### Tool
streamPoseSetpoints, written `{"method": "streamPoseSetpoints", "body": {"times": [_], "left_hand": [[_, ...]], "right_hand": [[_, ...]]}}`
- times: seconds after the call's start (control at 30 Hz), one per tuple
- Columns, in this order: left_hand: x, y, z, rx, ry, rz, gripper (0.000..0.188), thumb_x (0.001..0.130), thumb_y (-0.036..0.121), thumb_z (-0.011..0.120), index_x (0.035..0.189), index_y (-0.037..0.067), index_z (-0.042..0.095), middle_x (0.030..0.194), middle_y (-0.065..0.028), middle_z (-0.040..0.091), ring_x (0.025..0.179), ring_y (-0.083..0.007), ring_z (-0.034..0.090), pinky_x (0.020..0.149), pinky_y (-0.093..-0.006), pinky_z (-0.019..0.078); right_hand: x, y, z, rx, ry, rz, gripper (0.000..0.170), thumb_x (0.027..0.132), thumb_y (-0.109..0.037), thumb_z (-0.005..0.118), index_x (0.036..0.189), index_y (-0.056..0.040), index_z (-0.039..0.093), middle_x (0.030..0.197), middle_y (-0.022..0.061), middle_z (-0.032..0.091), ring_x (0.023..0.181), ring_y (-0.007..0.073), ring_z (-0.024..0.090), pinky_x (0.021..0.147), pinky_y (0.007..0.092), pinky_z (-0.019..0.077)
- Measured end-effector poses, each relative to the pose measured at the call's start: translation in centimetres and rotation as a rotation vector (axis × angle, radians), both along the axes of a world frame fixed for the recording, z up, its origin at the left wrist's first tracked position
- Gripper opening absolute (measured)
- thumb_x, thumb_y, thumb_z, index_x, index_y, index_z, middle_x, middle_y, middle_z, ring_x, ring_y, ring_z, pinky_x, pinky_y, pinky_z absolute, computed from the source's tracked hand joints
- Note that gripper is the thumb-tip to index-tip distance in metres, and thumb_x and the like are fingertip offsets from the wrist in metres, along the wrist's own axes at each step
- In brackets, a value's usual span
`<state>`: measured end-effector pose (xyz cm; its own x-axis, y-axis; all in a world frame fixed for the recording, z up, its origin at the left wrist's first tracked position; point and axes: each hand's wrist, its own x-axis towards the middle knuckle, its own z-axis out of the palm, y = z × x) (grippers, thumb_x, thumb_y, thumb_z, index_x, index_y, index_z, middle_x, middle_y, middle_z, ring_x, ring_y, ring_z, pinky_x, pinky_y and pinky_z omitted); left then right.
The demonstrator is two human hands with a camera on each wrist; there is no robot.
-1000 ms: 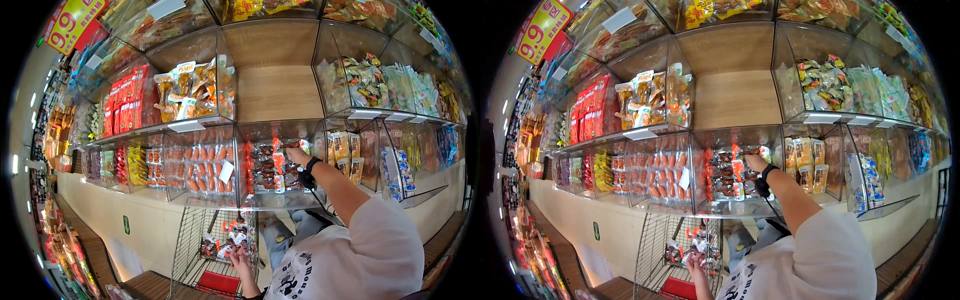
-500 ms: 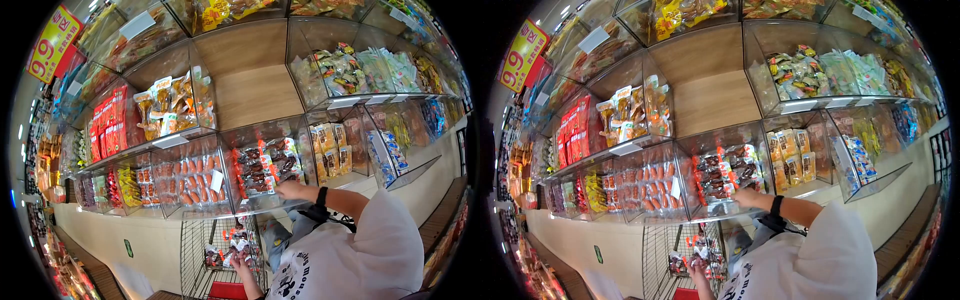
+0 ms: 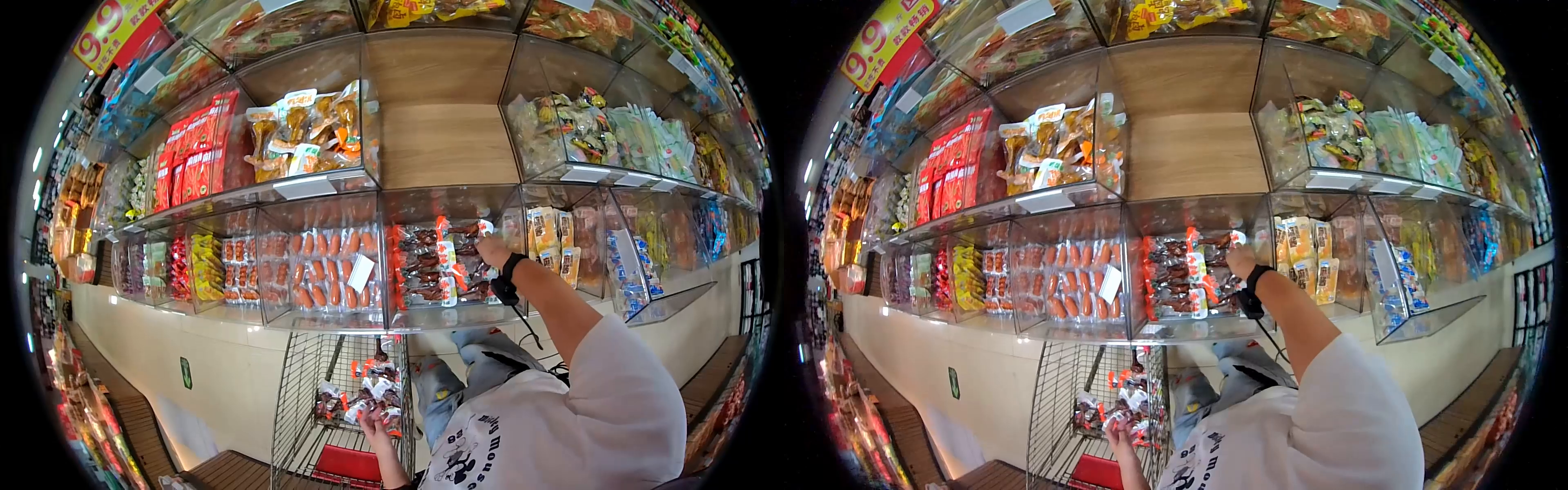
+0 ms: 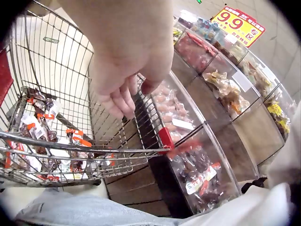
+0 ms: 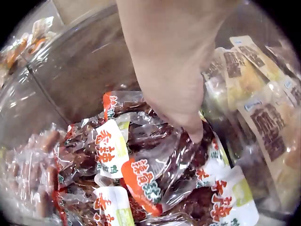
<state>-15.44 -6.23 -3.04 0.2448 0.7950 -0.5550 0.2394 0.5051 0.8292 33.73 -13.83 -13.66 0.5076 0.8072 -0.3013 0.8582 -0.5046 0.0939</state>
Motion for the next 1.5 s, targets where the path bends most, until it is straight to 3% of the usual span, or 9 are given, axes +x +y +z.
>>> {"method": "streamPoseSetpoints", "body": {"times": [0.33, 0.67, 0.8, 1.0, 1.1, 1.2, 1.27, 1.37, 1.5], "left_hand": [[6.9, 1.2, 3.9, 0.153, -0.008, -0.132, 0.034, 0.078, 0.003, 0.039, 0.111, 0.003, 0.030, 0.099, -0.0118, 0.046, 0.082, -0.0164, 0.047, 0.074, -0.0246, 0.0363], [25.6, 3.3, 11.1, 1.144, 0.145, -0.985, 0.048, 0.067, 0.014, 0.054, 0.110, 0.003, 0.035, 0.101, -0.0158, 0.045, 0.091, -0.0316, 0.044, 0.081, -0.0407, 0.0311], [29.5, 2.4, 10.0, 1.206, 0.209, -1.220, 0.064, 0.058, 0.032, 0.063, 0.107, 0.002, 0.034, 0.094, -0.0172, 0.049, 0.088, -0.0307, 0.047, 0.075, -0.0363, 0.0360], [29.1, 1.9, 7.0, 0.600, 0.317, -1.455, 0.055, 0.049, 0.045, 0.067, 0.082, 0.003, 0.052, 0.067, -0.0130, 0.056, 0.061, -0.0284, 0.055, 0.053, -0.0333, 0.0423], [27.4, 2.7, 5.1, 0.651, 0.326, -1.317, 0.041, 0.052, 0.041, 0.064, 0.067, 0.004, 0.055, 0.065, -0.0112, 0.055, 0.064, -0.0258, 0.054, 0.056, -0.0322, 0.0422], [27.1, 3.9, 5.7, 0.692, 0.321, -1.208, 0.039, 0.052, 0.042, 0.064, 0.066, 0.006, 0.056, 0.064, -0.0093, 0.056, 0.060, -0.0233, 0.055, 0.053, -0.0307, 0.0425], [27.1, 4.7, 6.4, 0.737, 0.317, -1.177, 0.038, 0.053, 0.041, 0.064, 0.065, 0.007, 0.056, 0.064, -0.0090, 0.056, 0.058, -0.0228, 0.055, 0.052, -0.0304, 0.0425], [27.5, 5.2, 7.3, 0.707, 0.301, -1.176, 0.036, 0.054, 0.039, 0.064, 0.066, 0.005, 0.056, 0.063, -0.0092, 0.056, 0.056, -0.0234, 0.055, 0.051, -0.0306, 0.0426], [27.7, 5.7, 7.5, 0.831, 0.314, -1.220, 0.035, 0.053, 0.036, 0.066, 0.068, 0.005, 0.056, 0.061, -0.0087, 0.053, 0.056, -0.0244, 0.053, 0.051, -0.0304, 0.0420]], "right_hand": [[0.5, 0.5, 5.6, -0.277, 0.366, 0.166, 0.016, 0.063, -0.011, 0.047, 0.072, -0.0032, 0.058, 0.075, 0.0145, 0.057, 0.072, 0.0269, 0.055, 0.062, 0.0378, 0.0426], [-3.7, 0.7, 15.6, 0.238, 0.689, 0.480, 0.012, 0.067, -0.008, 0.046, 0.073, -0.0014, 0.038, 0.058, 0.0098, 0.049, 0.063, 0.0258, 0.049, 0.076, 0.0357, 0.0288], [-6.1, -0.4, 15.2, 0.509, 0.920, 0.467, 0.011, 0.078, -0.013, 0.038, 0.077, -0.0023, 0.037, 0.065, 0.0089, 0.047, 0.061, 0.0248, 0.048, 0.072, 0.0325, 0.0333], [-8.0, -2.1, 12.1, 0.401, 1.392, 0.187, 0.015, 0.079, -0.018, 0.043, 0.084, -0.0049, 0.040, 0.067, 0.0045, 0.047, 0.061, 0.0125, 0.048, 0.054, 0.0262, 0.0383], [-7.3, -1.4, 15.3, -0.017, 1.576, 0.076, 0.015, 0.075, -0.016, 0.049, 0.083, -0.0047, 0.042, 0.071, 0.0049, 0.049, 0.058, 0.0136, 0.048, 0.055, 0.0262, 0.0396], [-6.4, -0.3, 8.7, 0.305, 1.562, 0.003, 0.020, 0.074, -0.015, 0.052, 0.088, -0.0031, 0.044, 0.071, 0.0068, 0.052, 0.059, 0.0135, 0.050, 0.054, 0.0258, 0.0407], [-5.3, 1.8, 2.8, 0.829, 1.178, -0.517, 0.030, 0.070, -0.021, 0.056, 0.090, -0.0008, 0.047, 0.072, 0.0094, 0.054, 0.062, 0.0161, 0.052, 0.056, 0.0285, 0.0414], [-4.2, 4.3, -2.9, 0.679, 0.900, -0.952, 0.025, 0.069, -0.022, 0.056, 0.075, 0.0010, 0.048, 0.058, 0.0021, 0.049, 0.045, 0.0128, 0.043, 0.046, 0.0263, 0.0379], [-4.6, 5.0, -4.3, 0.613, 0.932, -0.910, 0.017, 0.068, -0.017, 0.055, 0.068, -0.0011, 0.048, 0.052, 0.0037, 0.046, 0.045, 0.0130, 0.041, 0.043, 0.0285, 0.0337]]}}
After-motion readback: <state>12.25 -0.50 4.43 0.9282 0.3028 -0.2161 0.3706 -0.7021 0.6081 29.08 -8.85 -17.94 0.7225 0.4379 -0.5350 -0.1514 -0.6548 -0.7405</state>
